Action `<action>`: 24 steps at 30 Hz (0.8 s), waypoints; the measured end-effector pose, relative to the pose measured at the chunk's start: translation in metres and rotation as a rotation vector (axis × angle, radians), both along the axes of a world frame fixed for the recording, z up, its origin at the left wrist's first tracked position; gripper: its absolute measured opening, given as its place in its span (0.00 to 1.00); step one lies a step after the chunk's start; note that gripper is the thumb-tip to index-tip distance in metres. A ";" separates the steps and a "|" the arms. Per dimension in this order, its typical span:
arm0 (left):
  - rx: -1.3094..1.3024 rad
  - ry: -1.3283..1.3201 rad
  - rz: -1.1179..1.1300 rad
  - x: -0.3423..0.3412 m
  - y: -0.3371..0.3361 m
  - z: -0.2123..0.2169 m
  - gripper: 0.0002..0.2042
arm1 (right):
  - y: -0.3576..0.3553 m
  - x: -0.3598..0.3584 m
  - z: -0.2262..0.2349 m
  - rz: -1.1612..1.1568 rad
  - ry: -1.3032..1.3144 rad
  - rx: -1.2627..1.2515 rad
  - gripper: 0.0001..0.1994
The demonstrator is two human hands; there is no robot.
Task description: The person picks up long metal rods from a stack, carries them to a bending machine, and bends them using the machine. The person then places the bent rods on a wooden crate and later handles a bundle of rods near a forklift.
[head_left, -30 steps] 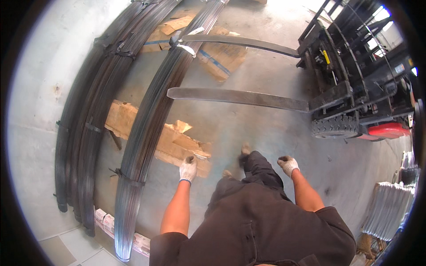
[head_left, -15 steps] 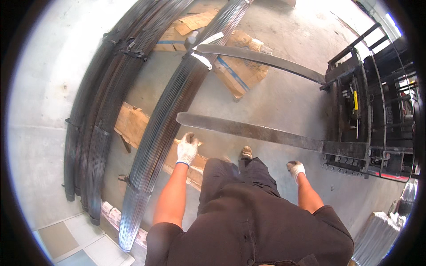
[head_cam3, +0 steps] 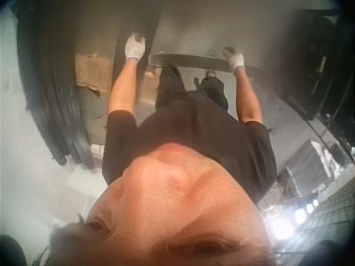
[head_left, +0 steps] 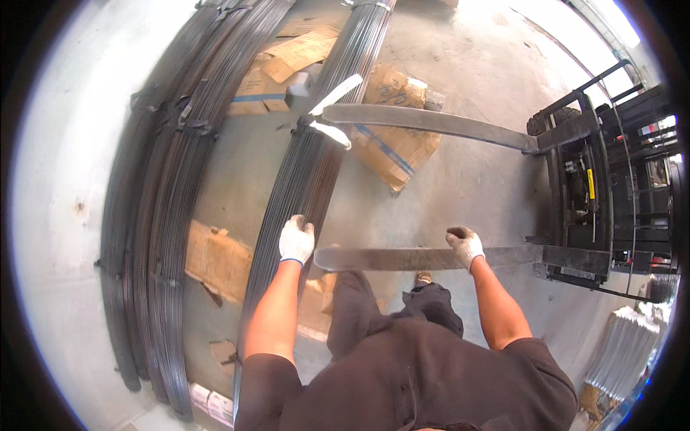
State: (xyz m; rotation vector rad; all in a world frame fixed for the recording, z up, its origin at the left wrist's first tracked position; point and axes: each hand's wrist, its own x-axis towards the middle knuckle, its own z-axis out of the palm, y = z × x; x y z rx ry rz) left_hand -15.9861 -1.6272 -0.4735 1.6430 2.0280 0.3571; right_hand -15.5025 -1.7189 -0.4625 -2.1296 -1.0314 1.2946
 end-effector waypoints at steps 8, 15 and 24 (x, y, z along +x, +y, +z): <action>-0.206 0.143 -0.112 -0.058 0.137 -0.099 0.34 | 0.114 -0.118 0.006 0.145 -0.034 -0.076 0.19; -0.304 0.228 0.005 -0.082 0.211 -0.189 0.43 | 0.269 -0.172 -0.065 0.372 -0.205 0.021 0.17; -0.414 0.359 0.103 -0.086 0.232 -0.275 0.52 | 0.498 -0.243 -0.125 0.593 -0.429 0.394 0.15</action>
